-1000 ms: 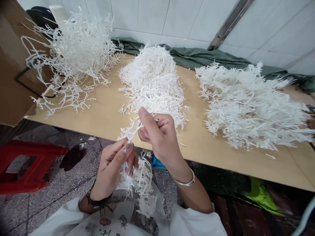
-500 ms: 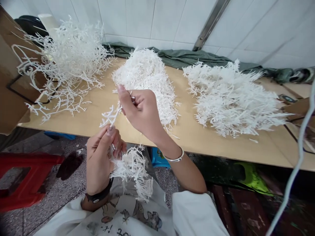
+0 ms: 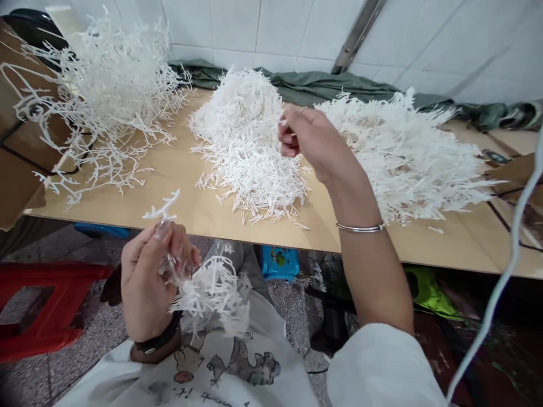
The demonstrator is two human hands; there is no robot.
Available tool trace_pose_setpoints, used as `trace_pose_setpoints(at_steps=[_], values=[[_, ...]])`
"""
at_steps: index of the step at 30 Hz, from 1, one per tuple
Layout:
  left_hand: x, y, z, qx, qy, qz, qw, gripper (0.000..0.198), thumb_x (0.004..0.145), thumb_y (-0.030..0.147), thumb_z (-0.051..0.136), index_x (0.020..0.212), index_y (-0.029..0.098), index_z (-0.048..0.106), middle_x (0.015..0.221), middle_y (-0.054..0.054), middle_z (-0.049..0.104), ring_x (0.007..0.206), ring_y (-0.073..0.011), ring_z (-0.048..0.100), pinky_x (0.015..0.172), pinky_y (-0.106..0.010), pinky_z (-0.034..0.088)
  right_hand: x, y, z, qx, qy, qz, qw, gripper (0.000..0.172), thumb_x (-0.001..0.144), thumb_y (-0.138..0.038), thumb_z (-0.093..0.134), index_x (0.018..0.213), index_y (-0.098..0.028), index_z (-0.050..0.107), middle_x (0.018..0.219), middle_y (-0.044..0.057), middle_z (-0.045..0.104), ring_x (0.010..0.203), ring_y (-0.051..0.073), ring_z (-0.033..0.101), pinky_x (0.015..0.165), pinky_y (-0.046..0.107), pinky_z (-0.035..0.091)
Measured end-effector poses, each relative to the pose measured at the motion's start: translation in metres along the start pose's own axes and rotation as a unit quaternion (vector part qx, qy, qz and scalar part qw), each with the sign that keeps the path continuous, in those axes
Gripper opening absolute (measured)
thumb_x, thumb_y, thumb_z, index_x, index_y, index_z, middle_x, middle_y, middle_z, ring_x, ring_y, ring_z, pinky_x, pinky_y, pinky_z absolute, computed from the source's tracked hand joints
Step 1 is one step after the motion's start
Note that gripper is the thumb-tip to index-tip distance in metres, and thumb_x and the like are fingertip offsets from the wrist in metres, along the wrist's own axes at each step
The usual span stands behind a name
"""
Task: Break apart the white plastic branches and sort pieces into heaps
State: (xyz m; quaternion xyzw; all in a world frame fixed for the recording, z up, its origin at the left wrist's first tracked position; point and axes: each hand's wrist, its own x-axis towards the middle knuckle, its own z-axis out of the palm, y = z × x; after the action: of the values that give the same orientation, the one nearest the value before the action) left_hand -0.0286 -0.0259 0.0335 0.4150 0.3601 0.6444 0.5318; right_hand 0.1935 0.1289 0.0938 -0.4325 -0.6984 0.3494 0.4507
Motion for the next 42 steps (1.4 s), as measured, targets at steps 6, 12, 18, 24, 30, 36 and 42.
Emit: trace_pose_setpoints(at_steps=[6,12,18,24,30,36,42], values=[[0.013,-0.01,0.006,0.001,-0.017,-0.017,1.0,0.032,0.096,0.029,0.05,0.065,0.018,0.051,0.057,0.004,0.043,0.049,-0.0055,0.044,0.054,-0.019,0.043,-0.025,-0.023,0.03,0.12,-0.117,0.083,0.982,0.035,0.085,-0.049,0.058,0.068,-0.02,0.047,0.062,-0.003,0.038,0.051,0.007,0.035,0.047,0.025,0.029],[0.019,-0.012,0.007,-0.021,-0.015,-0.035,0.999,0.033,0.095,0.034,0.048,0.066,0.018,0.051,0.056,0.003,0.043,0.05,-0.0069,0.043,0.055,-0.019,0.044,-0.04,-0.023,0.028,0.144,-0.115,0.032,0.982,0.027,0.084,-0.044,0.063,0.082,-0.019,0.055,0.066,-0.004,0.044,0.054,0.006,0.04,0.05,0.022,0.034],[0.022,-0.015,0.014,0.015,0.029,-0.005,0.999,0.029,0.091,0.04,0.055,0.073,0.018,0.055,0.062,0.003,0.046,0.054,-0.007,0.046,0.056,-0.019,0.043,-0.037,-0.017,0.036,0.118,-0.017,-0.043,0.992,0.023,0.086,-0.039,0.062,0.081,-0.019,0.053,0.063,-0.005,0.046,0.055,0.006,0.043,0.053,0.022,0.036],[0.032,-0.017,0.026,0.119,-0.067,0.041,0.99,0.029,0.088,0.044,0.06,0.075,0.018,0.056,0.063,0.004,0.048,0.052,-0.0061,0.042,0.051,-0.02,0.036,-0.065,-0.025,0.062,0.025,-0.081,-0.082,0.993,0.02,0.09,-0.033,0.057,0.078,-0.019,0.051,0.058,-0.006,0.046,0.049,0.005,0.041,0.047,0.02,0.032],[0.028,-0.021,0.016,0.091,-0.151,0.015,0.984,0.043,0.098,0.039,0.042,0.062,0.017,0.051,0.051,0.004,0.045,0.048,-0.0076,0.044,0.05,-0.023,0.036,-0.076,-0.028,0.06,0.008,-0.21,-0.07,0.975,0.027,0.094,-0.029,0.05,0.071,-0.016,0.054,0.057,-0.005,0.05,0.048,0.004,0.034,0.045,0.02,0.026],[0.015,-0.021,0.007,0.113,-0.177,0.108,0.972,0.045,0.097,0.033,0.045,0.056,0.017,0.048,0.049,0.003,0.045,0.043,-0.007,0.041,0.044,-0.023,0.03,-0.1,-0.021,0.067,0.283,-0.276,0.055,0.917,0.04,0.092,-0.031,0.054,0.056,-0.016,0.044,0.047,-0.008,0.031,0.039,0.002,0.024,0.036,0.018,0.017],[0.011,-0.025,0.016,-0.208,-0.306,0.004,0.929,0.061,0.095,0.042,0.046,0.042,0.017,0.03,0.03,0.006,0.027,0.023,-0.0037,0.027,0.028,-0.016,0.03,-0.132,-0.023,0.116,0.595,-0.238,0.088,0.763,0.047,0.092,-0.038,0.049,0.053,-0.02,0.03,0.033,-0.011,0.021,0.024,0.001,0.013,0.028,0.016,0.013]])
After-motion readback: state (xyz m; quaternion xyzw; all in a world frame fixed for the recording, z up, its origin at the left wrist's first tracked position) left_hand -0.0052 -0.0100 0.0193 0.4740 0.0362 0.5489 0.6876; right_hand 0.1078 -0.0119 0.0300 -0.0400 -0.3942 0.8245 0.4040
